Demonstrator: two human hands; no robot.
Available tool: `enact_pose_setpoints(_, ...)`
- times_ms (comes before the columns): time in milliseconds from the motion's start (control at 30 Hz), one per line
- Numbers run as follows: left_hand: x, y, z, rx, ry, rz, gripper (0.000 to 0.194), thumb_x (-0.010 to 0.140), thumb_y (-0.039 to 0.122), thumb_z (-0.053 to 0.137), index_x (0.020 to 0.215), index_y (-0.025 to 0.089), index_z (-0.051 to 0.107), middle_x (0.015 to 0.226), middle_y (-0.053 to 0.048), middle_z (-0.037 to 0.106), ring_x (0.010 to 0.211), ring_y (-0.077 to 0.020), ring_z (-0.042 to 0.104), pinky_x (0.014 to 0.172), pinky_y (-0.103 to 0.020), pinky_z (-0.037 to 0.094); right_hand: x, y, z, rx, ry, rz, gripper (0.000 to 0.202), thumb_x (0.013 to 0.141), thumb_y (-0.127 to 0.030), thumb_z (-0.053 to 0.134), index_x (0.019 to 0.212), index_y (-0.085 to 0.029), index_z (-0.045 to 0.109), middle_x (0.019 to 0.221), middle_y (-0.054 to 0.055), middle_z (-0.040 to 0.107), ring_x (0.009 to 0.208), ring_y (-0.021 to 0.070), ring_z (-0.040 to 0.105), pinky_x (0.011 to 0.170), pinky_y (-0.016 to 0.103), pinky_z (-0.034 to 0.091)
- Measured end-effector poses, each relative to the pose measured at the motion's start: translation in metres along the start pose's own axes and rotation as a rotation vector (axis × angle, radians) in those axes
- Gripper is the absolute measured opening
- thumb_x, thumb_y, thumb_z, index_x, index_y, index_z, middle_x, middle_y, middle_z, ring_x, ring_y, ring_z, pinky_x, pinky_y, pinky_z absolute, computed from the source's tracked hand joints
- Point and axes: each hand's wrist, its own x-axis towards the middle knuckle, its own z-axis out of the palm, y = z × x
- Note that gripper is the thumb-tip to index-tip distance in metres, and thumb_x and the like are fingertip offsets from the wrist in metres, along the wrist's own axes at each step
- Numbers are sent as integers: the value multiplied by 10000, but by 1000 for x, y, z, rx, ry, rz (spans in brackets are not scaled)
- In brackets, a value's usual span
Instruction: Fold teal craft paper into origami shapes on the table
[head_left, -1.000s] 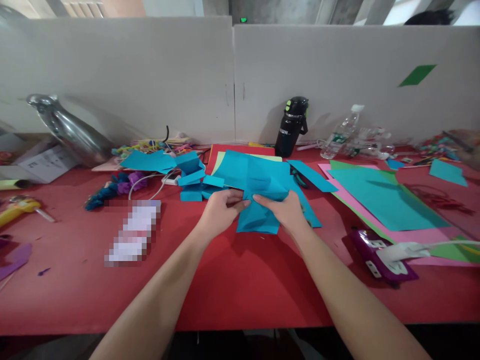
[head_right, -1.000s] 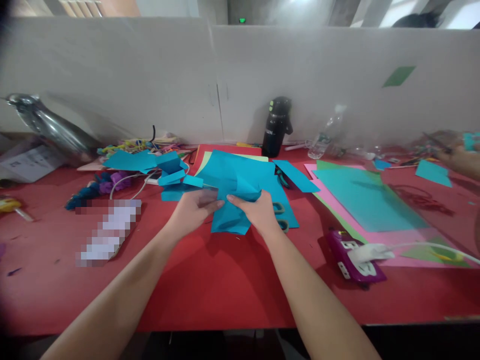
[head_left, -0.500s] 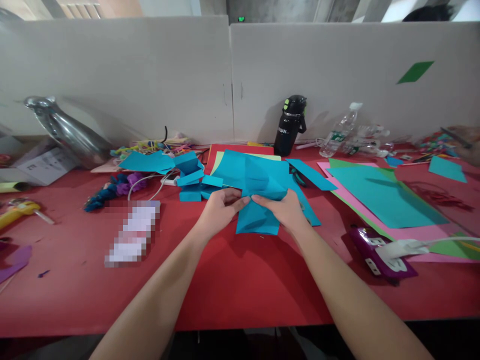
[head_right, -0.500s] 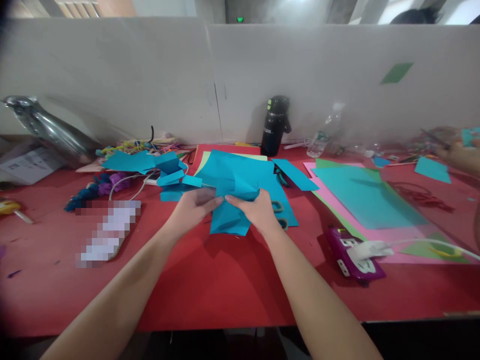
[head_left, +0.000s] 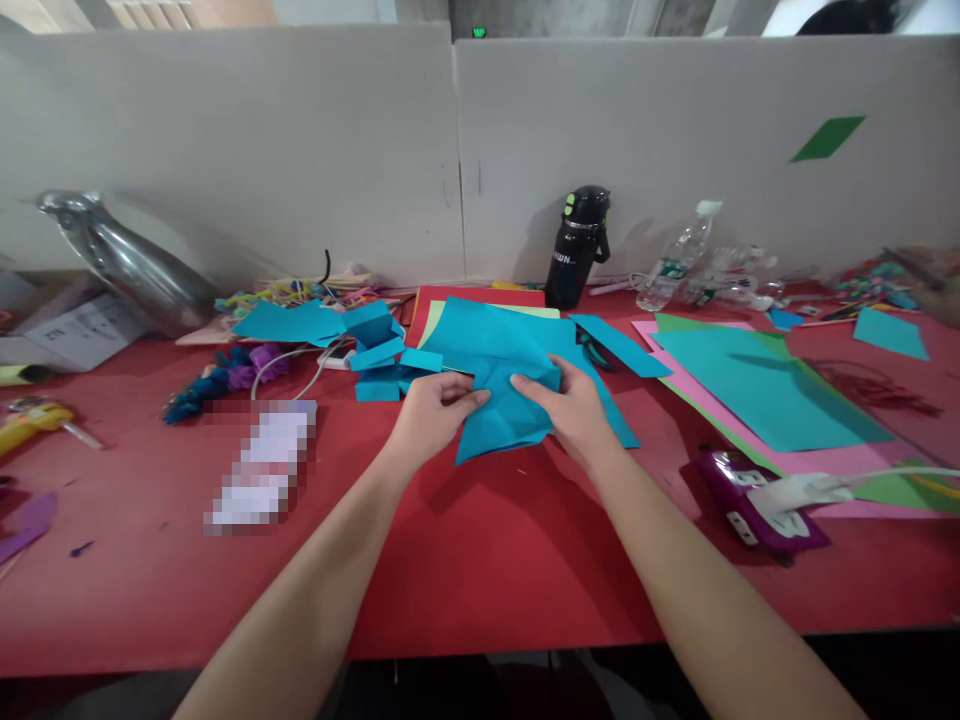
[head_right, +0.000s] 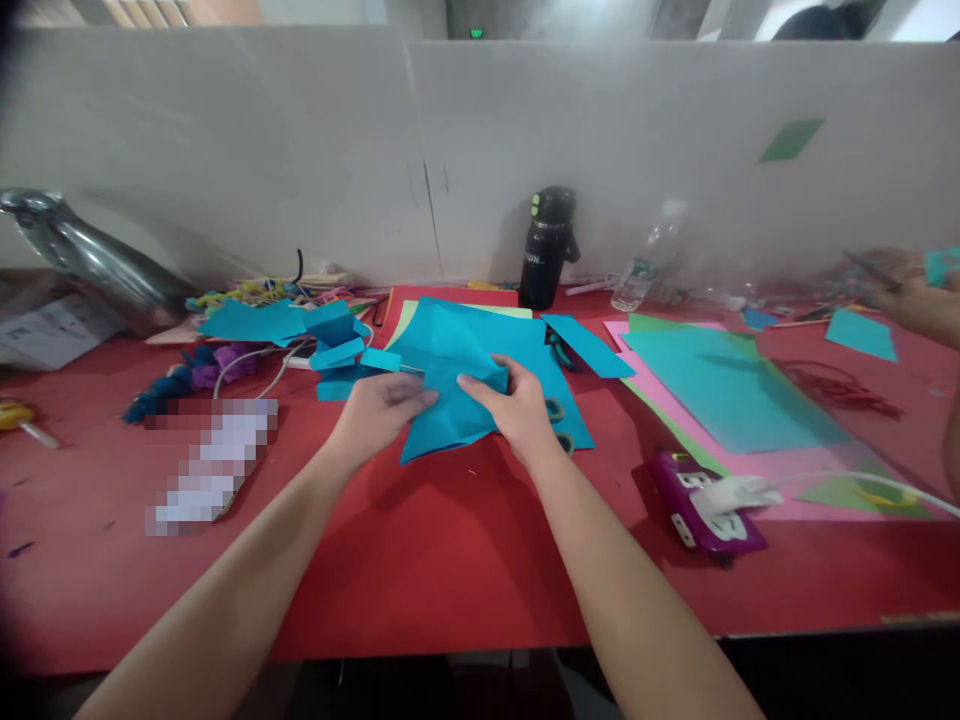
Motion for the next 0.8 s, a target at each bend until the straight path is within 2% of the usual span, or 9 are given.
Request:
enact_pose_setpoints(167, 7, -13, -9, 18, 51, 10, 298, 759, 415, 781, 891, 159, 706, 903, -77, 782, 848, -258, 730, 697, -320, 567, 6, 2, -10, -129, -20, -186, 517, 721, -429, 847, 1180, -263, 676, 1113, 67, 737, 1002, 272, 693, 867, 474, 589)
enact_pose_setpoints(300, 11, -24, -15, 120, 197, 97, 245, 781, 388, 756, 887, 172, 708, 864, -72, 778, 840, -261, 742, 681, -310, 564, 6, -3, -16, -286, -45, -315, 446, 769, -401, 808, 1165, -257, 661, 1222, 75, 678, 1048, 243, 659, 880, 430, 579)
enact_pose_setpoints(433, 6, -23, -14, 333, 365, 282, 157, 851, 335, 688, 870, 182, 716, 778, -32, 755, 739, -192, 724, 678, -262, 535, -2, -8, -14, -416, 121, -590, 256, 850, -339, 722, 1065, -239, 626, 1066, 62, 643, 956, 213, 635, 811, 390, 564)
enact_pose_setpoints(533, 0, -16, -9, 534, 378, 401, 135, 882, 301, 660, 873, 185, 729, 717, -13, 736, 645, -147, 684, 623, -230, 487, -11, -11, -6, -538, 163, -772, 212, 854, -290, 705, 1037, -237, 612, 1061, 62, 611, 970, 210, 608, 813, 372, 539)
enact_pose_setpoints(600, -5, -11, -5, 634, 352, 469, 128, 900, 266, 638, 853, 189, 729, 704, -9, 730, 626, -135, 666, 597, -220, 457, -14, -12, 0, -560, 159, -760, 336, 840, -304, 720, 1142, -241, 586, 1167, 83, 597, 1039, 223, 603, 832, 372, 538)
enact_pose_setpoints(667, -8, -8, -1, 694, 333, 546, 130, 912, 230, 620, 855, 189, 729, 729, -12, 736, 641, -132, 663, 592, -220, 444, -14, -11, 3, -529, 179, -669, 429, 836, -351, 725, 1216, -236, 560, 1210, 99, 599, 1078, 236, 606, 842, 378, 544)
enact_pose_setpoints(800, -16, -3, 6, 736, 284, 710, 164, 954, 199, 571, 940, 171, 732, 806, -37, 753, 703, -145, 687, 615, -231, 460, -6, -10, -5, -523, 168, -429, 270, 852, -364, 684, 1084, -226, 664, 1094, 73, 699, 1020, 249, 656, 865, 405, 538)
